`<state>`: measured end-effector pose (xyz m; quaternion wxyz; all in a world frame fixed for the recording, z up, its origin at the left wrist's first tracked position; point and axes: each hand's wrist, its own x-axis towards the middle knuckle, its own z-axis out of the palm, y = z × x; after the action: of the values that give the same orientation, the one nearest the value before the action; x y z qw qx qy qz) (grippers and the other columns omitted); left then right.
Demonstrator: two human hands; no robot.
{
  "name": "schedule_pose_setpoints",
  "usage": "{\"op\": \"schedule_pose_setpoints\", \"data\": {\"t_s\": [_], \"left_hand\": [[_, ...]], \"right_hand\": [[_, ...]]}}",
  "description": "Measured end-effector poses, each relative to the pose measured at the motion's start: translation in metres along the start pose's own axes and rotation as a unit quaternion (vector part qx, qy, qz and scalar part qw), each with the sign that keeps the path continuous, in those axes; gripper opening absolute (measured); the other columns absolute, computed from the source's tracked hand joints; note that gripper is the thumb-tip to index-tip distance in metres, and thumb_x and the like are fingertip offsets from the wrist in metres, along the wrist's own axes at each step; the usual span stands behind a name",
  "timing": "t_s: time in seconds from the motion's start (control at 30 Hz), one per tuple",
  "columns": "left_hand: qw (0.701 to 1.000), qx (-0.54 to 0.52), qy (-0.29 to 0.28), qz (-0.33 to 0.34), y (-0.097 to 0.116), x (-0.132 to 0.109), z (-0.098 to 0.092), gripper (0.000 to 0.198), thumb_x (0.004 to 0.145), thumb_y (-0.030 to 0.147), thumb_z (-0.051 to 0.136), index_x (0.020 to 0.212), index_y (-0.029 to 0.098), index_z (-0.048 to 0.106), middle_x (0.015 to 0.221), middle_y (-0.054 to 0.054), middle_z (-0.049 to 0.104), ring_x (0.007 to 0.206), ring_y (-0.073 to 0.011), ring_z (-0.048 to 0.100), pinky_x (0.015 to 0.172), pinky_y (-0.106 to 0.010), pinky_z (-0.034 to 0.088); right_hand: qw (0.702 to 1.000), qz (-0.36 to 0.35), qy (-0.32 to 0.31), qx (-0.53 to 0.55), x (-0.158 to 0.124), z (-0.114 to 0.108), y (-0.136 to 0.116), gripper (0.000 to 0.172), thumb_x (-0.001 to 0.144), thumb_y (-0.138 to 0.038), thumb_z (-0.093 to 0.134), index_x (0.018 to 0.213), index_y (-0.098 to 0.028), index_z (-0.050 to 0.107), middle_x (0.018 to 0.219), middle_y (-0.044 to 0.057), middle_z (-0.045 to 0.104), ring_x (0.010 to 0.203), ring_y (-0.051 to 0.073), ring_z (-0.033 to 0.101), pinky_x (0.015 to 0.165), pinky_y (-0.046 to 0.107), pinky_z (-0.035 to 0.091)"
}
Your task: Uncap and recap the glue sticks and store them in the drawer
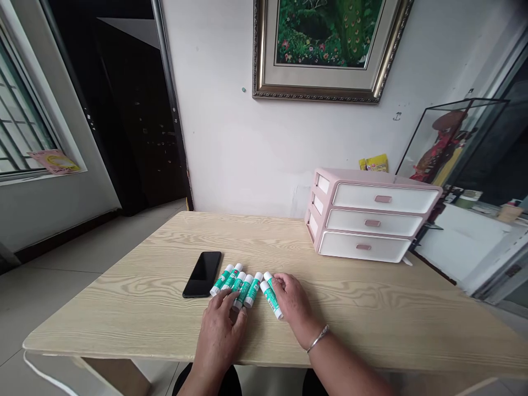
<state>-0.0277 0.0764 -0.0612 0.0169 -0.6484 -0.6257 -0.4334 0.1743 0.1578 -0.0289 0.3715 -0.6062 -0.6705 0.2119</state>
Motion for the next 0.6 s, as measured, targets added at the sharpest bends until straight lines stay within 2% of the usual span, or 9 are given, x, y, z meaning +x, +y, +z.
{"op": "schedule_pose_setpoints", "data": {"t_s": [0.2, 0.4, 0.6], "left_hand": [[1.0, -0.007, -0.02, 0.003, 0.005, 0.0, -0.003, 0.032, 0.092, 0.036, 0.061, 0.118, 0.022, 0.074, 0.131, -0.014, 0.069, 0.119, -0.0325, 0.068, 0.101, -0.054, 0.056], [0.999, -0.013, -0.042, -0.005, 0.016, 0.004, -0.012, 0.029, 0.093, 0.032, 0.057, 0.113, 0.022, 0.075, 0.131, -0.014, 0.069, 0.119, -0.0329, 0.068, 0.101, -0.055, 0.055], [0.999, -0.016, -0.044, -0.02, 0.019, 0.004, -0.014, 0.031, 0.092, 0.033, 0.057, 0.114, 0.021, 0.075, 0.131, -0.014, 0.07, 0.117, -0.0326, 0.069, 0.099, -0.054, 0.056]], "right_hand": [[0.999, 0.032, 0.012, 0.034, 0.005, 0.001, 0.009, 0.033, 0.095, -0.043, 0.05, 0.102, -0.022, 0.074, 0.106, 0.008, 0.077, 0.1, 0.023, 0.069, 0.083, 0.029, 0.048], [0.996, 0.056, 0.021, 0.067, 0.008, -0.002, 0.008, 0.032, 0.093, -0.041, 0.048, 0.099, -0.022, 0.073, 0.103, 0.007, 0.078, 0.095, 0.022, 0.07, 0.08, 0.03, 0.05], [0.993, 0.07, 0.019, 0.088, 0.008, -0.002, 0.007, 0.032, 0.091, -0.042, 0.049, 0.097, -0.022, 0.073, 0.099, 0.006, 0.078, 0.089, 0.021, 0.07, 0.078, 0.029, 0.05]]}}
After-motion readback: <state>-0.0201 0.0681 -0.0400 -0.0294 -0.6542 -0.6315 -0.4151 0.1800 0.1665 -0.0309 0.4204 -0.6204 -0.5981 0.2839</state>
